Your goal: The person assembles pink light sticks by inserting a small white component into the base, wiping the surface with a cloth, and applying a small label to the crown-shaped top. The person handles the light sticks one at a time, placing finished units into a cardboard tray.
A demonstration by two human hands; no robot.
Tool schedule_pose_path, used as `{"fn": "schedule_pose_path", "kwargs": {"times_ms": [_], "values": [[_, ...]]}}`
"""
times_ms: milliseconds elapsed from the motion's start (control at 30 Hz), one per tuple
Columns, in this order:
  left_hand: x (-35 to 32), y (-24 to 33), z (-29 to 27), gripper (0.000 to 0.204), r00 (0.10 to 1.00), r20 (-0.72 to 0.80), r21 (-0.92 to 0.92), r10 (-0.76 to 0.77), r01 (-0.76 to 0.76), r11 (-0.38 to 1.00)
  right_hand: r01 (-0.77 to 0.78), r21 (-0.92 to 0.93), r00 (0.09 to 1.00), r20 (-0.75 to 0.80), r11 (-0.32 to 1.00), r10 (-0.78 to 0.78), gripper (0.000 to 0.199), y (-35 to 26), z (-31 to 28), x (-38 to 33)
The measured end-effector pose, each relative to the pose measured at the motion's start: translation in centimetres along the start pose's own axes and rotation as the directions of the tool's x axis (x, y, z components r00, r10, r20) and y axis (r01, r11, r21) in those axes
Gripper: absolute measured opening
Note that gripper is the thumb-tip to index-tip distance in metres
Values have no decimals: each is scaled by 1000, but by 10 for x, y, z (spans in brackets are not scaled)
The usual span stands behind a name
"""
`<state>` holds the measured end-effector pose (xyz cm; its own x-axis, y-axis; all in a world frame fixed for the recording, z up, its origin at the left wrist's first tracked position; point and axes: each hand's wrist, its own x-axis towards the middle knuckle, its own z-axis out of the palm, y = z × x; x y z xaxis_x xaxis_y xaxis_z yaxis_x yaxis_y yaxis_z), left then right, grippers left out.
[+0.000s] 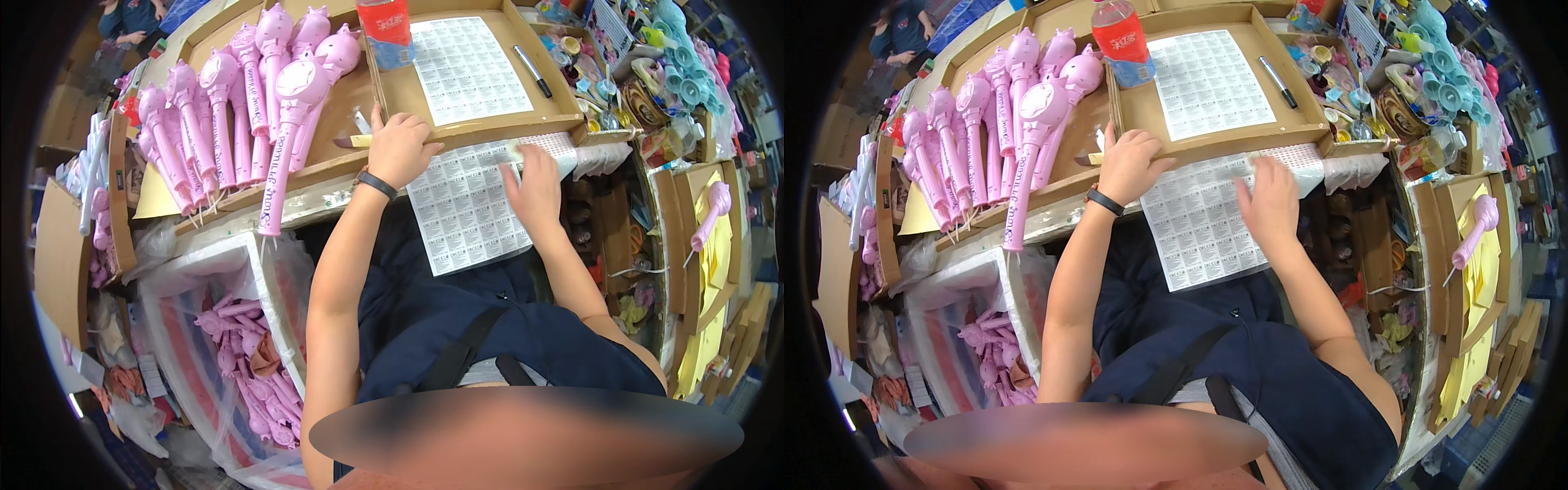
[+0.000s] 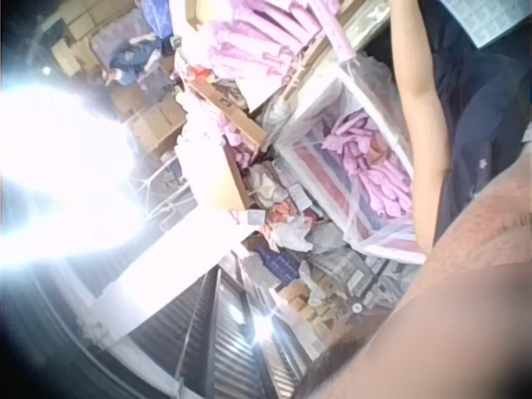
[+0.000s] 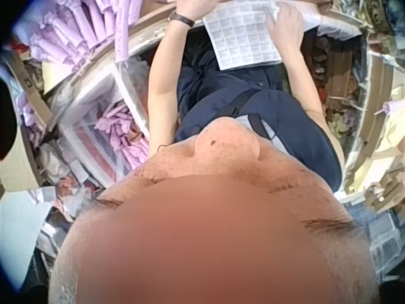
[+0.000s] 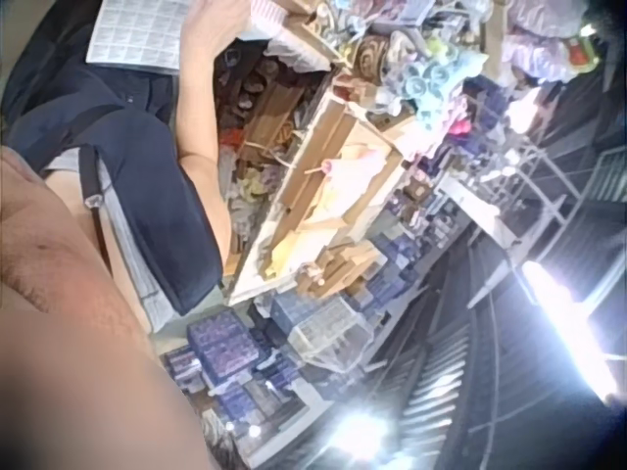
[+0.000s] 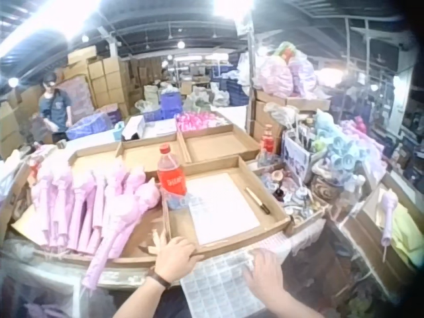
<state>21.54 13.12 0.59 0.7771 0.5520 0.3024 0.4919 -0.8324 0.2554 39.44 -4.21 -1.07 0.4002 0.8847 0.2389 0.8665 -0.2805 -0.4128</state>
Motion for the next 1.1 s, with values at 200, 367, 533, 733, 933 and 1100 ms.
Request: {"fn": "schedule_pose_path", "kwargs": {"times_ms": [200, 367, 533, 733, 933, 1100], "values": [[-1, -2, 7, 24, 995, -86, -7, 43, -44, 999, 416, -69, 909, 20, 907, -416, 51, -13, 23, -29], [0, -2, 6, 22, 996, -84, -22, 38, -40, 999, 317, -116, 947, -21, 941, -322, 47, -26, 39, -1], [-2, -3, 7, 21, 997, -65, -5, 31, -31, 999, 263, -18, 962, 88, 965, -260, 46, -31, 19, -26], [-3, -3, 7, 22, 997, -70, -30, 21, -23, 999, 387, -121, 921, 16, 914, -388, 39, -24, 28, 6], [-3, -3, 7, 22, 999, -54, -13, 7, -8, 1000, 392, -7, 918, 65, 920, -391, 38, -23, 22, -15], [-3, -4, 8, 22, 997, -69, -25, 20, -22, 999, 366, -65, 930, 59, 928, -362, 41, -21, 27, -3]]}}
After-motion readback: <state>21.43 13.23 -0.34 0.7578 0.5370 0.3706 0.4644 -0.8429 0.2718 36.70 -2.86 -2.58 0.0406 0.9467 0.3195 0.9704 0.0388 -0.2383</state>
